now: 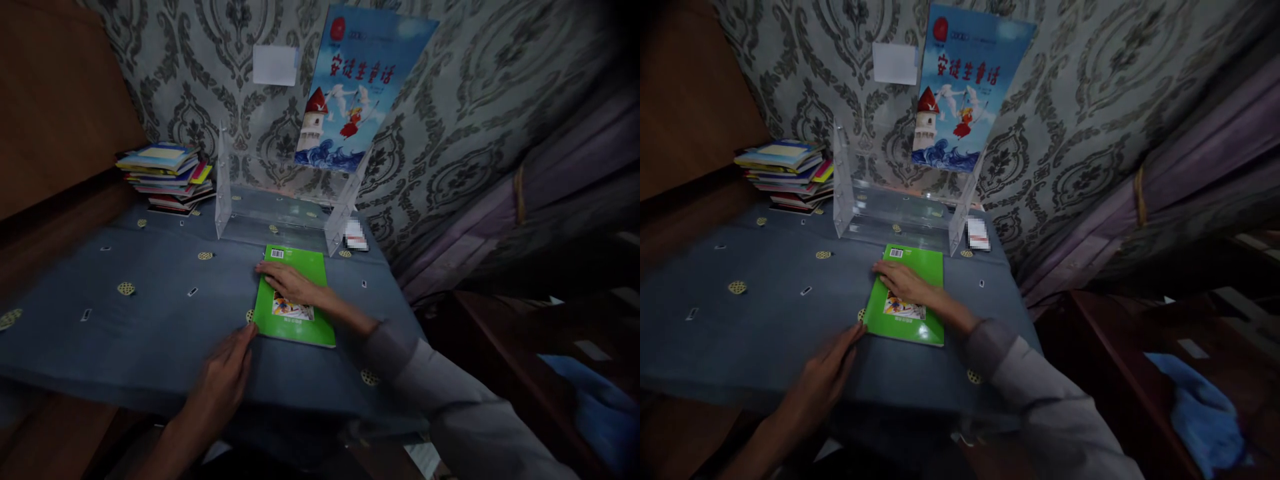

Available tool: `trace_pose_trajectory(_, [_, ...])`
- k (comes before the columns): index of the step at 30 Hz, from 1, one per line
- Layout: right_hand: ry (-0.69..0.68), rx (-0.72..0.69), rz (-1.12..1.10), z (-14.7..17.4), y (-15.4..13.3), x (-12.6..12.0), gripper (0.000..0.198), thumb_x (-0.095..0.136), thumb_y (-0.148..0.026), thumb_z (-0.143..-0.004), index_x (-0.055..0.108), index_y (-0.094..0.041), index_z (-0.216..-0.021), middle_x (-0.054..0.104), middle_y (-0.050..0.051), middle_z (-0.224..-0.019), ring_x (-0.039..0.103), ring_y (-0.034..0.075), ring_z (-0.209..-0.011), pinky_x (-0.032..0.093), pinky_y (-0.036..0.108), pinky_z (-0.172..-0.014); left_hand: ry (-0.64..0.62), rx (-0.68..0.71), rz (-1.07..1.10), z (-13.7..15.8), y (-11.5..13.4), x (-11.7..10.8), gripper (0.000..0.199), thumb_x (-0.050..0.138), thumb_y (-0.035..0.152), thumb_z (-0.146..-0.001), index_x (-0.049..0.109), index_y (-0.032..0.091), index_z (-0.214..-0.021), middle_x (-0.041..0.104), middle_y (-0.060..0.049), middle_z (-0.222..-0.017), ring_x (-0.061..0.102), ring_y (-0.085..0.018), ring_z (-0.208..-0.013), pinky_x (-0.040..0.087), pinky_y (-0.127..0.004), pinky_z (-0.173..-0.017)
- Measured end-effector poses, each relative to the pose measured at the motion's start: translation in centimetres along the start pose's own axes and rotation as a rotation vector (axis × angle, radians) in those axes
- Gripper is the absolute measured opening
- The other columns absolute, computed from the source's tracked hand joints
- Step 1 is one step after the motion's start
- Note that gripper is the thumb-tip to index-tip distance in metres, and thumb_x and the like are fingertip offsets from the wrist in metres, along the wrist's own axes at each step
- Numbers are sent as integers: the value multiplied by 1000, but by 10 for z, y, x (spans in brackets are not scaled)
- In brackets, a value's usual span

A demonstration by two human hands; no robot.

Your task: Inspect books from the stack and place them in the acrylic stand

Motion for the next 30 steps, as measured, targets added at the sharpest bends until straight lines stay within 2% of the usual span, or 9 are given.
trace_pose_trajectory(6, [45, 103, 143, -13, 38, -16, 39, 45, -26, -102, 56, -14, -137, 54, 15, -148, 47, 24, -141, 38, 46, -117, -14, 1, -8, -1, 0, -2, 45, 40, 17, -102, 43, 22, -147, 71, -9, -127, 70, -17, -113, 59, -28, -95])
trace_pose_trajectory(11, [68, 210, 250, -3, 40, -20, 39, 46, -28, -102, 57, -16, -137, 54, 13, -149, 48, 26, -138, 34, 48, -115, -14, 35, -35, -1, 0, -1, 46, 40, 18, -102, 42, 22, -148, 70, -9, -129, 69, -17, -114, 58, -29, -97])
trace_pose_trajectory(15, [113, 284, 321, 1, 30, -21, 41, 52, -34, -100, 59, -18, -137, 57, 13, -144, 51, 28, -132, 35, 49, -110, 27, 90, -56, 0, 1, 1, 49, 41, 24, -103, 39, 24, -151, 68, -10, -131, 69, -19, -115, 58, -32, -97])
trace_pose_trajectory(20, [89, 296, 305, 7, 18, -23, 41, 51, -38, -100, 59, -21, -136, 59, 11, -141, 52, 27, -127, 35, 47, -105, 27, 107, -104, 11, 6, -4, 51, 43, 36, -103, 37, 27, -153, 71, -7, -127, 72, -19, -109, 61, -30, -89])
trace_pose_trajectory(25, [88, 263, 237, 33, -14, -18, 43, 55, -42, -98, 61, -21, -135, 58, 12, -142, 51, 29, -128, 34, 48, -105, -26, 317, -220, 30, 10, -12, 58, 48, 41, -101, 35, 24, -155, 71, -7, -126, 70, -20, -110, 60, -30, -90])
trace_pose_trajectory(28, [88, 233, 191, 52, -40, -12, 44, 57, -43, -96, 61, -21, -135, 57, 13, -143, 50, 29, -129, 34, 49, -105, -68, 470, -308, 40, 7, -7, 58, 49, 35, -100, 36, 23, -155, 68, -8, -131, 64, -22, -120, 53, -34, -100])
trace_pose_trajectory(30, [74, 219, 168, 64, -57, -9, 46, 58, -44, -96, 60, -21, -135, 56, 14, -144, 50, 30, -130, 34, 50, -106, -58, 541, -344, 45, 4, -2, 55, 44, 27, -100, 39, 22, -154, 66, -9, -135, 59, -23, -126, 44, -37, -110])
Point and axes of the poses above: each hand's wrist, its own z-axis away from the middle knuckle, its own x-axis out of the palm, y = z × x, the point moved 2 cm from there along -z, towards the middle knuckle
